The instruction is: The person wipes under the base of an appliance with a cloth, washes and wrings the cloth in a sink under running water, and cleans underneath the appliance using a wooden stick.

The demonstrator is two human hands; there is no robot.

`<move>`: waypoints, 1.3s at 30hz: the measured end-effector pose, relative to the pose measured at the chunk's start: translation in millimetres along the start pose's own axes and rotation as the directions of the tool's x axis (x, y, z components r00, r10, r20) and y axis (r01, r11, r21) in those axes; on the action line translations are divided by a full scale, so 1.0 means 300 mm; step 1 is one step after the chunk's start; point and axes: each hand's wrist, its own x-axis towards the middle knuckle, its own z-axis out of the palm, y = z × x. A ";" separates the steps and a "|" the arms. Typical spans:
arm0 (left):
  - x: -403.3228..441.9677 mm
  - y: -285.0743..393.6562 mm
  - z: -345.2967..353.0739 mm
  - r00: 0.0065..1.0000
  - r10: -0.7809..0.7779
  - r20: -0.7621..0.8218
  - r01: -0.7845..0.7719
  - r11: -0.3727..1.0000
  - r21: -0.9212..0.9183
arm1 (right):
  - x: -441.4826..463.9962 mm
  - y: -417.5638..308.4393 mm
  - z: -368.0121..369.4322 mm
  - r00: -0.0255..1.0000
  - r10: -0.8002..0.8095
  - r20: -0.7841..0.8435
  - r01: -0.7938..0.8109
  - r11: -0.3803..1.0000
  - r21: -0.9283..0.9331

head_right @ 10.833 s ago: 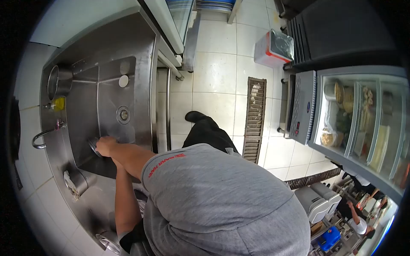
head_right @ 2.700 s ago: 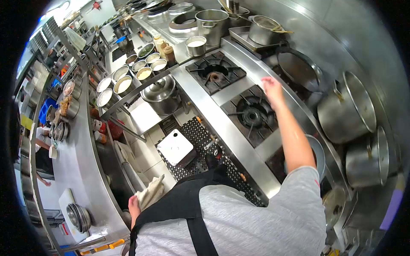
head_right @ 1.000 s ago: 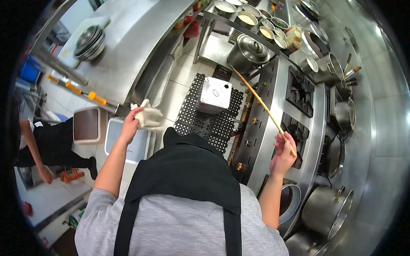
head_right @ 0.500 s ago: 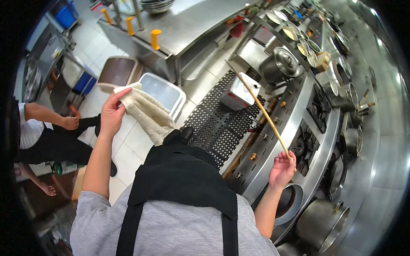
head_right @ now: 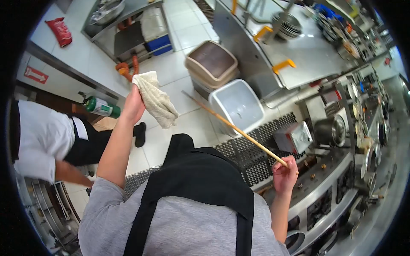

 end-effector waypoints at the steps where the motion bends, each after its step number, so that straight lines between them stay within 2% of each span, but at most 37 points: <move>1: 0.029 0.037 -0.060 1.000 -0.010 -0.019 0.010 1.000 0.021 | 0.048 0.030 0.071 0.996 0.024 0.083 -0.024 1.000 0.003; 4: 0.144 0.147 -0.236 0.999 -0.025 -0.047 0.028 0.998 0.059 | 0.181 0.145 0.325 0.976 0.080 0.203 -0.070 0.996 -0.058; 6: 0.209 0.215 -0.313 0.998 0.005 0.059 -0.008 0.999 0.052 | 0.253 0.244 0.487 0.965 0.095 0.243 -0.082 0.995 -0.064; 8: 0.273 0.283 -0.363 0.999 0.013 0.044 -0.013 1.000 -0.001 | 0.326 0.333 0.615 0.958 0.114 0.262 -0.108 0.993 -0.037; 11: 0.366 0.400 -0.411 0.995 -0.025 0.092 0.018 0.996 0.082 | 0.415 0.416 0.770 0.959 0.158 0.235 -0.172 0.984 0.040; 14: 0.508 0.495 -0.455 0.990 0.012 0.141 -0.038 0.982 0.186 | 0.500 0.475 0.857 0.959 0.205 0.197 -0.231 0.965 0.121; 16: 0.581 0.589 -0.444 0.965 0.109 0.238 -0.124 0.991 0.046 | 0.565 0.509 0.901 0.948 0.296 0.115 -0.317 0.904 0.285; 17: 0.653 0.661 -0.408 0.972 0.187 0.141 -0.181 0.982 -0.050 | 0.652 0.540 0.951 0.939 0.317 0.136 -0.345 0.872 0.347; 18: 0.716 0.686 -0.430 0.971 0.197 0.133 -0.191 0.980 -0.054 | 0.701 0.556 0.970 0.940 0.309 0.142 -0.340 0.870 0.357; 20: 0.820 0.749 -0.460 0.985 0.153 0.080 -0.145 0.984 -0.101 | 0.833 0.581 1.015 0.941 0.260 0.218 -0.328 0.860 0.392; 26: 1.057 0.972 -0.501 0.993 0.089 0.075 -0.076 0.985 -0.156 | 1.321 0.533 1.253 0.929 0.168 0.329 -0.310 0.838 0.448; 28: 1.147 1.006 -0.541 0.992 0.074 0.107 -0.054 0.982 -0.180 | 1.466 0.517 1.350 0.924 0.135 0.358 -0.290 0.857 0.426; 30: 1.237 1.038 -0.561 0.979 0.025 0.201 0.033 0.960 -0.277 | 1.572 0.516 1.454 0.919 0.125 0.373 -0.285 0.865 0.413; 32: 1.332 1.067 -0.578 0.974 0.053 0.222 0.024 0.944 -0.328 | 1.666 0.519 1.542 0.916 0.106 0.386 -0.265 0.884 0.386; 35: 1.522 1.096 -0.597 0.935 0.190 0.300 -0.039 0.895 -0.444 | 1.795 0.570 1.612 0.920 0.136 0.367 -0.315 0.815 0.487; 38: 1.792 1.104 -0.596 0.930 0.228 0.289 -0.040 0.842 -0.537 | 1.886 0.590 1.660 0.949 0.128 0.289 -0.273 0.795 0.542; 39: 1.872 1.115 -0.561 0.931 0.199 0.307 0.014 0.819 -0.573 | 1.909 0.588 1.682 0.958 0.113 0.264 -0.244 0.804 0.542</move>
